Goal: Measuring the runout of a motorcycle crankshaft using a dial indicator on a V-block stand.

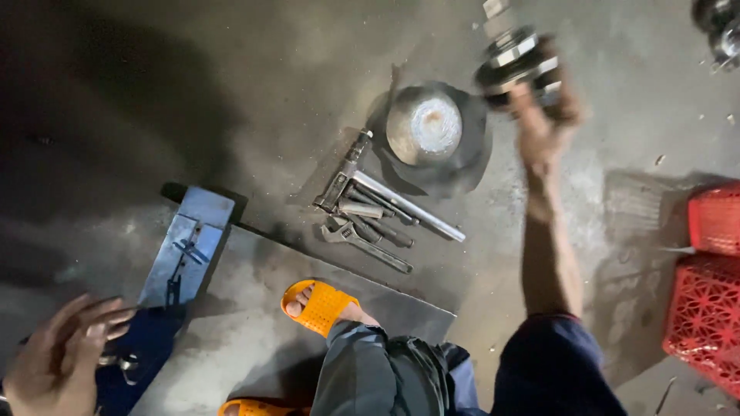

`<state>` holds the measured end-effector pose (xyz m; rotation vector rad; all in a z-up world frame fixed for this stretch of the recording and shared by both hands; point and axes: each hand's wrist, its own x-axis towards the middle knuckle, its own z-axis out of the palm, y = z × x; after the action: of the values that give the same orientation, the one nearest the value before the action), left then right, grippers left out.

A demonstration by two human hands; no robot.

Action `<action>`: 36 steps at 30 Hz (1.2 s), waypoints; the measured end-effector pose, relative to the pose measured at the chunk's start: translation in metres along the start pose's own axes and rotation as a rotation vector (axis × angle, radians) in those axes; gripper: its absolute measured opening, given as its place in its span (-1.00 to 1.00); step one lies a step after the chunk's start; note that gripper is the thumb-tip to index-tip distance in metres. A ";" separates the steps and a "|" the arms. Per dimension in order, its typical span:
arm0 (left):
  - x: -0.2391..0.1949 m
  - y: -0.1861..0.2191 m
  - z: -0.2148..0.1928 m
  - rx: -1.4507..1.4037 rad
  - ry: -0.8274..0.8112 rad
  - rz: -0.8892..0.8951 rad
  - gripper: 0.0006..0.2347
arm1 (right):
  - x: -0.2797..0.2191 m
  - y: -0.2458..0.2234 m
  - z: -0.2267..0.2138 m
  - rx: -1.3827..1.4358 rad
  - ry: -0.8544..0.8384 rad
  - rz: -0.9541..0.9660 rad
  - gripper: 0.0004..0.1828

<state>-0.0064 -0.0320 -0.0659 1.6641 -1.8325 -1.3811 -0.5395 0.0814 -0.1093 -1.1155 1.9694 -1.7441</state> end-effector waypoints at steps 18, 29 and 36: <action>0.040 -0.136 -0.001 -0.688 -0.148 -0.060 -0.61 | -0.036 0.057 0.078 -0.475 -0.089 0.183 -0.42; 0.019 0.033 0.014 -0.179 0.091 0.561 -0.65 | -0.123 -0.070 0.215 0.138 -0.600 -0.100 -0.25; -0.058 -0.032 -0.062 -0.583 0.320 0.451 -0.77 | -0.187 -0.187 0.313 0.216 -0.962 -0.255 -0.25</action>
<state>0.0751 -0.0035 -0.0398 1.0243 -1.3357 -1.2053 -0.1422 -0.0065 -0.0580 -1.7282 1.0627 -1.1044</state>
